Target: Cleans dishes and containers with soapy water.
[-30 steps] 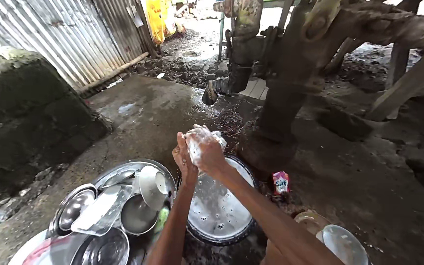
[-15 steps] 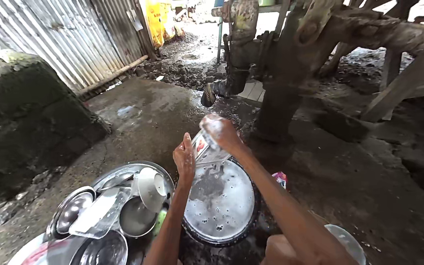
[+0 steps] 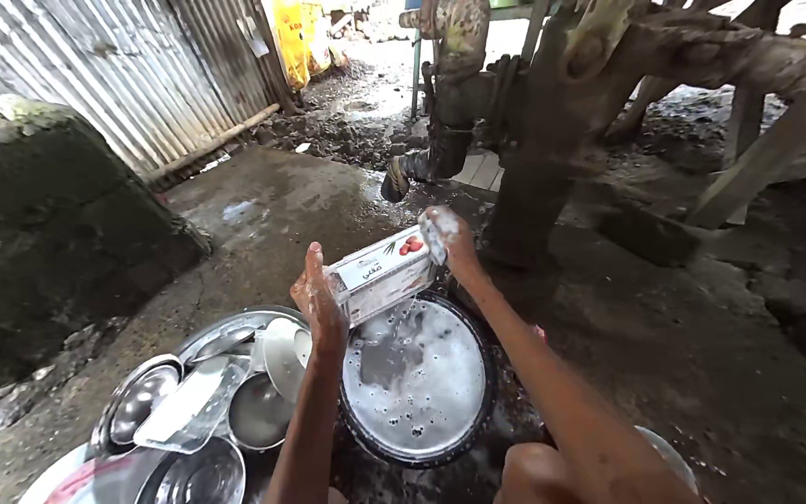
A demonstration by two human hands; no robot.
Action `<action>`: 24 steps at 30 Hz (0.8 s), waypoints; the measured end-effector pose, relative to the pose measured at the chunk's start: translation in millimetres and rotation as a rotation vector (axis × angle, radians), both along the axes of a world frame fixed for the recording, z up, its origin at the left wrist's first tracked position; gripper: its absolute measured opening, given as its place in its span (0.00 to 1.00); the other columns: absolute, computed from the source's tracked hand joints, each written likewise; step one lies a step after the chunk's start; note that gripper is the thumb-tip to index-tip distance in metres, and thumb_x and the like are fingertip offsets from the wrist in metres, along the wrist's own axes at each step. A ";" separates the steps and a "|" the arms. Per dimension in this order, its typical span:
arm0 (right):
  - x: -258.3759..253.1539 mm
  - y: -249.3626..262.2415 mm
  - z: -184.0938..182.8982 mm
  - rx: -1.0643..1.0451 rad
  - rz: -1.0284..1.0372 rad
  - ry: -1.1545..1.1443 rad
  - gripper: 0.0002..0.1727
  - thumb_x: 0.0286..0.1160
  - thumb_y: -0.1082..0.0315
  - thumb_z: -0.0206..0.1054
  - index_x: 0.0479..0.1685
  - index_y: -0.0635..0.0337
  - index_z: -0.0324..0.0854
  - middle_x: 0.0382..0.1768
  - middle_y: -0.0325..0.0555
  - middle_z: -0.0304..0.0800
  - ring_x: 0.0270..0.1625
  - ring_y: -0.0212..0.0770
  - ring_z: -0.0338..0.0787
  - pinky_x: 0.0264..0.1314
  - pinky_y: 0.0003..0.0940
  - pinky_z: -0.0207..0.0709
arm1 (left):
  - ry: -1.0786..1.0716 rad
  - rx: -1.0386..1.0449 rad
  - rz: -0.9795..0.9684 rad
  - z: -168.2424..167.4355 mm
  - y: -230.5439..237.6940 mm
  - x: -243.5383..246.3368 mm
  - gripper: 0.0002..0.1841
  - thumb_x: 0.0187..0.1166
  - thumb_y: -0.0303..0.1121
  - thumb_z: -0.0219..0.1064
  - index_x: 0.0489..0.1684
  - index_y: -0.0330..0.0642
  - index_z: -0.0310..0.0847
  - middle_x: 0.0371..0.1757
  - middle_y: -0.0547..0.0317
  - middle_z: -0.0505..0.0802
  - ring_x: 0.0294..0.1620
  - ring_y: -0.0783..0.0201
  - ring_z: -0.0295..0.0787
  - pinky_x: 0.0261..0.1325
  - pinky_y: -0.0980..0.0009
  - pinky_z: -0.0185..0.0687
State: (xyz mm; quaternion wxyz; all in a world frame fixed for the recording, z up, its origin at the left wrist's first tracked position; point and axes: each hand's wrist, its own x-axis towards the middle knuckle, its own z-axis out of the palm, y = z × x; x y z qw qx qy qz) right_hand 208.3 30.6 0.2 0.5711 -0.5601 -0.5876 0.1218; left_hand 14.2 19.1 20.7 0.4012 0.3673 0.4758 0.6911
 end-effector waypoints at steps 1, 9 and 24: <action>-7.0 0.5 0.0 0.044 -0.084 0.078 0.16 0.89 0.70 0.52 0.62 0.70 0.80 0.45 0.60 0.88 0.44 0.51 0.87 0.50 0.50 0.81 | -0.040 -0.048 -0.046 -5.6 0.5 0.4 0.20 0.91 0.45 0.55 0.26 0.47 0.76 0.18 0.69 0.78 0.21 0.75 0.78 0.29 0.75 0.80; -53.4 9.3 -25.8 0.294 -0.117 -0.190 0.30 0.82 0.60 0.62 0.80 0.67 0.72 0.83 0.62 0.70 0.89 0.62 0.63 0.90 0.60 0.58 | -0.235 -0.212 -0.271 -13.4 -4.7 24.0 0.24 0.94 0.49 0.45 0.67 0.38 0.76 0.44 0.52 0.88 0.42 0.64 0.88 0.46 0.66 0.86; -4.8 23.2 -20.3 0.223 -0.086 -0.416 0.33 0.83 0.61 0.57 0.88 0.65 0.62 0.92 0.64 0.51 0.93 0.61 0.54 0.91 0.55 0.57 | -0.342 -0.214 -0.360 -21.8 -2.0 16.2 0.19 0.95 0.42 0.44 0.58 0.39 0.77 0.40 0.54 0.89 0.40 0.63 0.89 0.44 0.63 0.88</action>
